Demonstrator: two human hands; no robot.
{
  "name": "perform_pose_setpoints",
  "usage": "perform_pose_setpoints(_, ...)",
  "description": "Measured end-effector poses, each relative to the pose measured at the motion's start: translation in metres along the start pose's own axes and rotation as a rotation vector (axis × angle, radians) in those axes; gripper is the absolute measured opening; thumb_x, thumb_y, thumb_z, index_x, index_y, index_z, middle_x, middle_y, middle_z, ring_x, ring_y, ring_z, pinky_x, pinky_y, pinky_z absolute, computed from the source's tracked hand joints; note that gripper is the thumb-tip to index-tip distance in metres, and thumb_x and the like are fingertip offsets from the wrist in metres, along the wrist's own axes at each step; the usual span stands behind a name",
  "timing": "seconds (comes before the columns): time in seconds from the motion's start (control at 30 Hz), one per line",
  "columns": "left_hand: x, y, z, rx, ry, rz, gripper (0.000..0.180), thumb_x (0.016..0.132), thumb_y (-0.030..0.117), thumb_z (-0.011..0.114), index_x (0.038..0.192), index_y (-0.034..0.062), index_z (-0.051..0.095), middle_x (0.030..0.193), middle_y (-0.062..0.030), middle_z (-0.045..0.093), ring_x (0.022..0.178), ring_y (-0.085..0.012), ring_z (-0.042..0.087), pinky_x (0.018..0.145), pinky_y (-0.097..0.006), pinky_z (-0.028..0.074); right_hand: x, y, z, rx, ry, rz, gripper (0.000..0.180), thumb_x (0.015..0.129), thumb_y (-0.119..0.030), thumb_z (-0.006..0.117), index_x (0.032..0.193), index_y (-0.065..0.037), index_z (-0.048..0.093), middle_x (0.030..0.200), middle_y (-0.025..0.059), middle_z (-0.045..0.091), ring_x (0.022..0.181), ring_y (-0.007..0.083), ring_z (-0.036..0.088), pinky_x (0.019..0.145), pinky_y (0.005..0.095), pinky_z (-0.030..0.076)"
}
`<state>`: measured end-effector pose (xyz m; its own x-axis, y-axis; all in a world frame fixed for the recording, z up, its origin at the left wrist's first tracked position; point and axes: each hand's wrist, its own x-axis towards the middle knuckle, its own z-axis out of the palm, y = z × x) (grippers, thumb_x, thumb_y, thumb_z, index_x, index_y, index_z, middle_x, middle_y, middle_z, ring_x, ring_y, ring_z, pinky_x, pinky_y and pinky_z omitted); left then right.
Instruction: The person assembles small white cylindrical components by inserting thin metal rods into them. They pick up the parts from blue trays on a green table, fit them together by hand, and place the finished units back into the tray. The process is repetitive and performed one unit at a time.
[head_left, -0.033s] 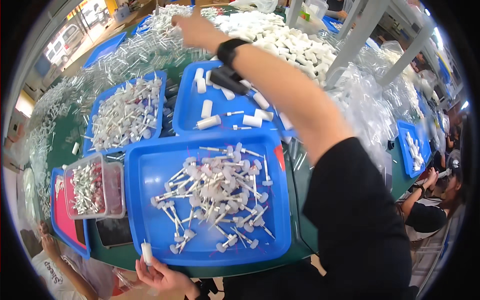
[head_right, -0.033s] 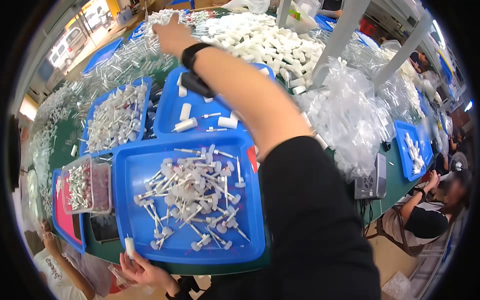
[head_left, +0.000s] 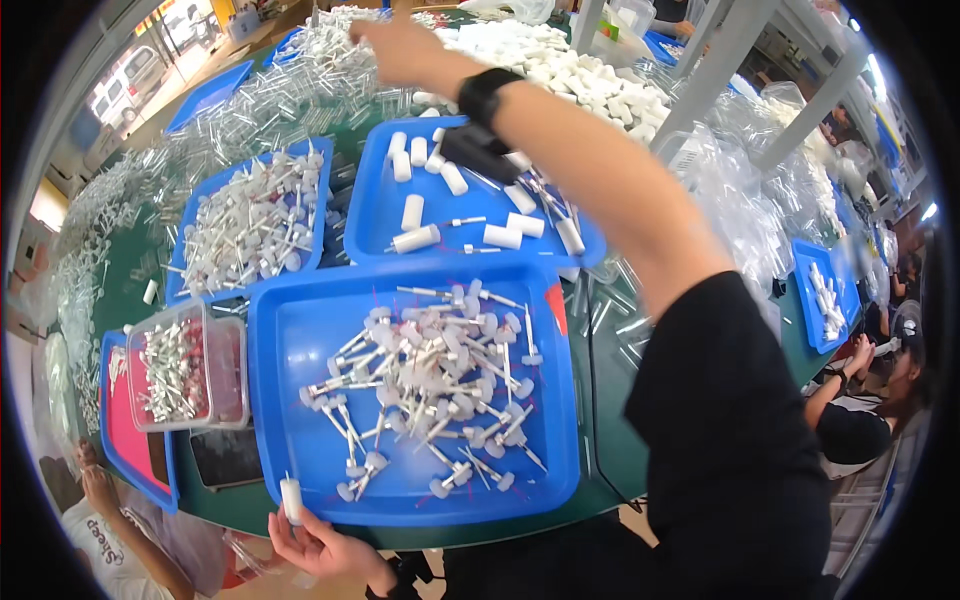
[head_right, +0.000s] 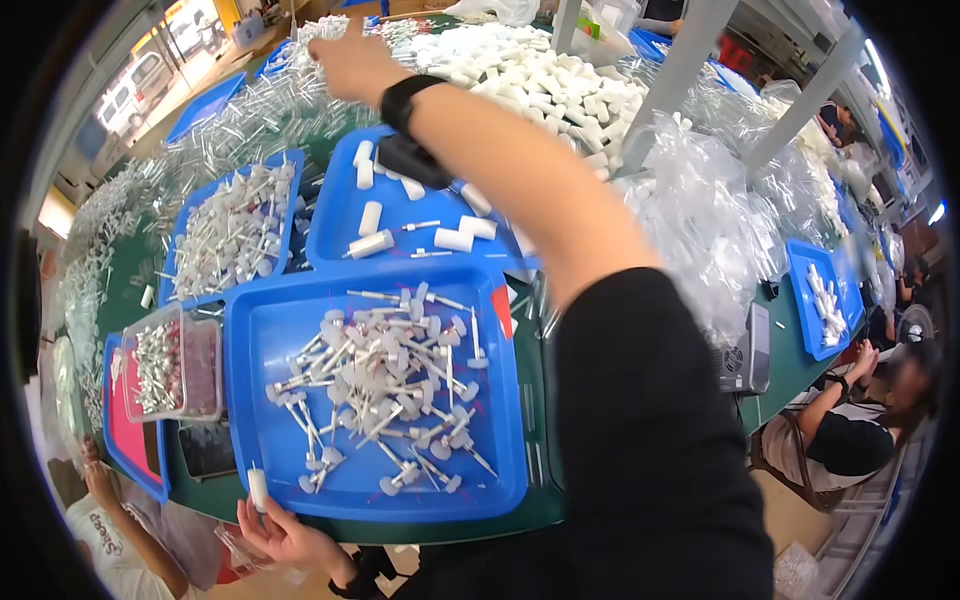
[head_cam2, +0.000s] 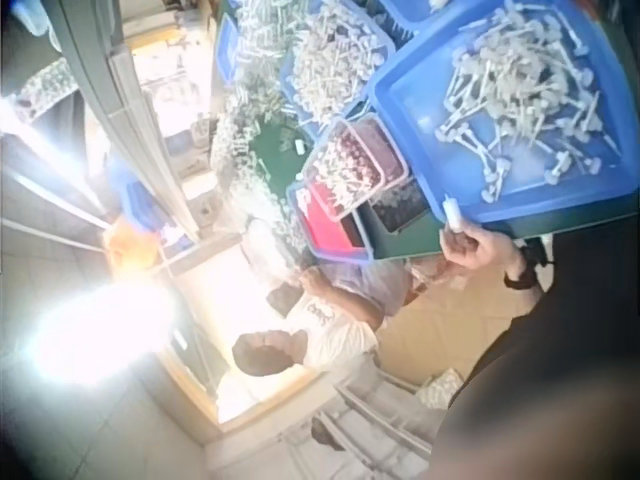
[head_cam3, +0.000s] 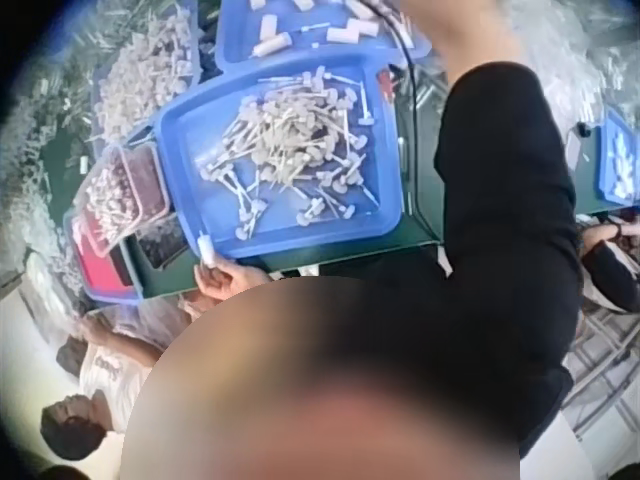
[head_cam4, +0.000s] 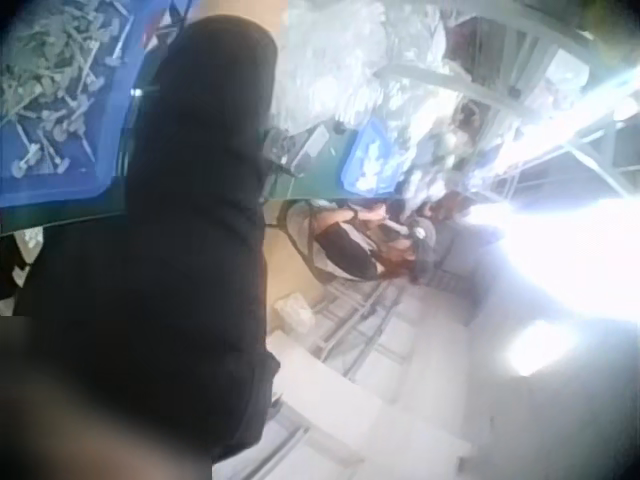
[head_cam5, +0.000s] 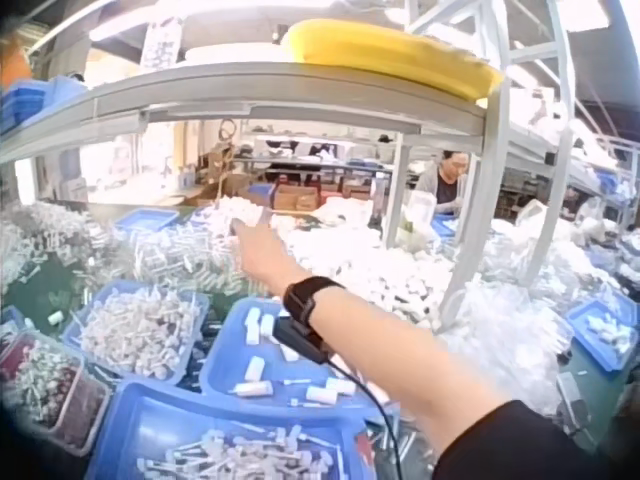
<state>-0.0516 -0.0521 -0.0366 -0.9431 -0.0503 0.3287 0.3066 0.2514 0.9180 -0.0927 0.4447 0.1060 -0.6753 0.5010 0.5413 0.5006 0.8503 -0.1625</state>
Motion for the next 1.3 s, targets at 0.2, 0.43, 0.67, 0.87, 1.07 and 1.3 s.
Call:
perform_pose_setpoints(0.2,-0.001,0.002,0.001,-0.08,-0.031,0.073,0.034,0.088,0.004,0.056,0.118,-0.0019,0.042,0.106,-0.0124,0.058,0.079,-0.0123,0.055,0.058,-0.019,0.041,-0.108,-0.004,-0.144,-0.145,-0.321,-0.252,0.04,0.065,-0.003,0.058,0.104,-0.008,0.053,0.092,0.0165,0.054,0.093,0.0288,0.051,0.077,0.0365,0.043)
perform_pose_setpoints(0.43,-0.005,0.01,-0.009,-0.167,-0.212,0.161,0.031,0.086,-0.001,0.056,0.114,-0.0044,0.044,0.105,-0.0135,0.059,0.07,-0.0114,0.051,0.061,-0.021,0.042,-0.235,-0.008,-0.191,0.041,-0.841,-0.013,0.062,0.057,-0.001,0.064,0.114,-0.021,0.049,0.097,0.0184,0.047,0.092,0.0331,0.05,0.076,0.0378,0.043)
perform_pose_setpoints(0.67,-0.026,0.074,-0.035,-0.07,-0.684,0.518,0.028,0.077,-0.005,0.064,0.103,0.0017,0.056,0.096,-0.008,0.062,0.066,-0.0116,0.052,0.058,-0.023,0.043,-0.305,0.023,-0.171,-0.04,-0.82,0.279,0.063,0.058,0.002,0.061,0.114,-0.024,0.048,0.101,0.0193,0.044,0.09,0.0363,0.05,0.077,0.0376,0.044)
perform_pose_setpoints(0.87,-0.086,0.172,-0.029,0.109,-1.507,1.254,0.014,0.069,0.01,0.061,0.083,0.0069,0.059,0.074,-0.0053,0.056,0.064,-0.0215,0.058,0.053,-0.033,0.046,-0.321,0.028,-0.164,-0.146,-0.639,0.31,0.061,0.062,-0.002,0.06,0.117,-0.023,0.046,0.105,0.0191,0.043,0.087,0.0367,0.054,0.077,0.0393,0.047)
perform_pose_setpoints(1.07,-0.192,0.255,-0.045,1.064,-1.19,1.86,0.011,0.064,0.005,0.061,0.074,0.0042,0.063,0.073,-0.0077,0.058,0.069,-0.0182,0.059,0.05,-0.036,0.05,-0.342,0.031,-0.173,-0.155,-0.465,0.273,0.065,0.066,-0.01,0.06,0.128,-0.025,0.041,0.125,0.0246,0.038,0.1,0.042,0.053,0.084,0.0432,0.046)
perform_pose_setpoints(1.3,-0.245,0.273,-0.033,1.491,-1.123,2.001,0.015,0.063,0.007,0.063,0.078,0.0043,0.063,0.074,-0.0078,0.059,0.069,-0.0189,0.06,0.052,-0.036,0.05,-0.353,0.032,-0.176,-0.074,-0.479,0.186,0.066,0.068,-0.016,0.063,0.129,-0.02,0.039,0.13,0.0294,0.032,0.105,0.0454,0.05,0.089,0.0436,0.044)
